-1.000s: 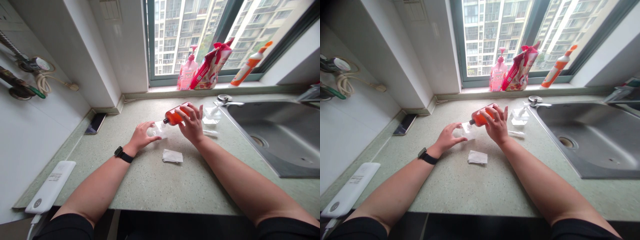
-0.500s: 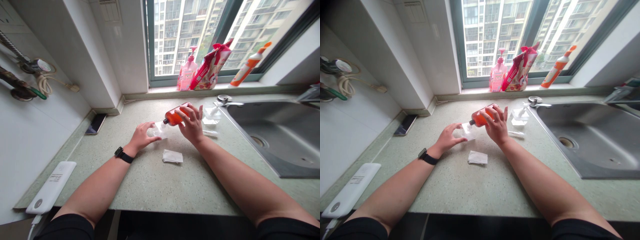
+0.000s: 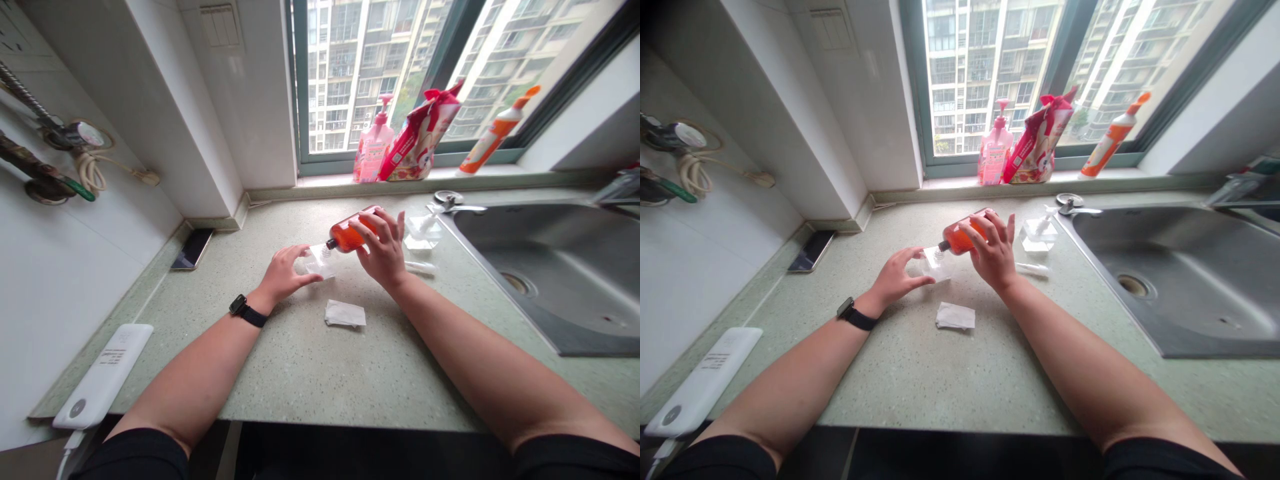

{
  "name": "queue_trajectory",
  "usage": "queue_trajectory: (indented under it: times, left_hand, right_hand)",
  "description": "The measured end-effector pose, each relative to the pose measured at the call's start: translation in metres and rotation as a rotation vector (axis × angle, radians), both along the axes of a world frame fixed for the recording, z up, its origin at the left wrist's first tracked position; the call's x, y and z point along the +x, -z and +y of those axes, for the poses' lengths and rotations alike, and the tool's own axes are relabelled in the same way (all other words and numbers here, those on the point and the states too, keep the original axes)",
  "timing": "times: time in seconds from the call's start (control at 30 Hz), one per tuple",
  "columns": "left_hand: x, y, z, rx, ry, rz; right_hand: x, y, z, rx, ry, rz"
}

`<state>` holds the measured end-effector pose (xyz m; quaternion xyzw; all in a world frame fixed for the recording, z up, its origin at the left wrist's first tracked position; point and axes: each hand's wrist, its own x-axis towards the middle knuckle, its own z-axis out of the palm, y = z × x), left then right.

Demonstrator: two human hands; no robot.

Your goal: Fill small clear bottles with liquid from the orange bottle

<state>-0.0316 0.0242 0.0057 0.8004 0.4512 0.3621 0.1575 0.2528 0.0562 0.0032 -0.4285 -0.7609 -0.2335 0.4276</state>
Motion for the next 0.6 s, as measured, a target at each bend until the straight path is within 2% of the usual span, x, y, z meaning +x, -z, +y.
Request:
queue_trajectory:
  times: [0.6]
  left_hand:
    - [0.0001, -0.0008, -0.0002, -0.006, 0.002, 0.001]
  right_hand:
    - [0.0003, -0.0007, 0.0007, 0.026, -0.012, -0.009]
